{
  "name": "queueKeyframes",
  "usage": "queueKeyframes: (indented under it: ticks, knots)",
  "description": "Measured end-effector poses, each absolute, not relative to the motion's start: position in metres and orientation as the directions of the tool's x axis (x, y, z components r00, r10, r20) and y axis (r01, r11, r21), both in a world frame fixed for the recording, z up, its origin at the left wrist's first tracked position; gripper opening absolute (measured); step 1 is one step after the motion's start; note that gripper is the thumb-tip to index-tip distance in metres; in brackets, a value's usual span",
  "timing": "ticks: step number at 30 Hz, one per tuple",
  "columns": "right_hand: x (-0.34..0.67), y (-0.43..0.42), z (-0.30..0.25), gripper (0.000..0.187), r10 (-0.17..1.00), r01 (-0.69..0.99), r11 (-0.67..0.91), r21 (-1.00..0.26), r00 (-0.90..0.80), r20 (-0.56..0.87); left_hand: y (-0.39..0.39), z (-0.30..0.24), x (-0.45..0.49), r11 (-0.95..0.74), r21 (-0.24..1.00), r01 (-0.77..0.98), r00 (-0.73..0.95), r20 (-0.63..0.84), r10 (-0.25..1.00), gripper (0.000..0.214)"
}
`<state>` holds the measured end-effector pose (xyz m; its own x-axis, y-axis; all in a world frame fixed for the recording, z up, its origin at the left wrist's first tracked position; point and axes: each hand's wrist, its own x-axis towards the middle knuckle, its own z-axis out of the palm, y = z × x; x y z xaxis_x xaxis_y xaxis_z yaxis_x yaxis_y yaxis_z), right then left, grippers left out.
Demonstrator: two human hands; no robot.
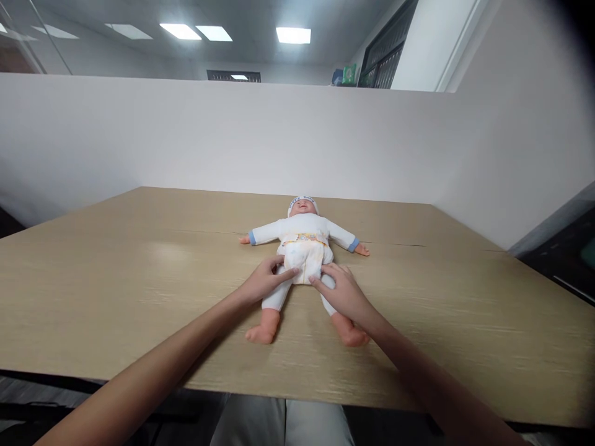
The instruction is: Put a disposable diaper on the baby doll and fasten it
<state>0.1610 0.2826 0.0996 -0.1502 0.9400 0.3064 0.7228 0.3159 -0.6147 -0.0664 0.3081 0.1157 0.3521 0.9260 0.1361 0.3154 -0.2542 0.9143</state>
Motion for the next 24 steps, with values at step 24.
queueKeyframes:
  ticks: [24]
  knots:
    - [0.169, 0.300, 0.089, 0.027, 0.939, 0.430, 0.344, -0.835, -0.169, 0.299, 0.312, 0.112, -0.064, -0.263, 0.885, 0.384, 0.322, 0.139, 0.936, 0.043]
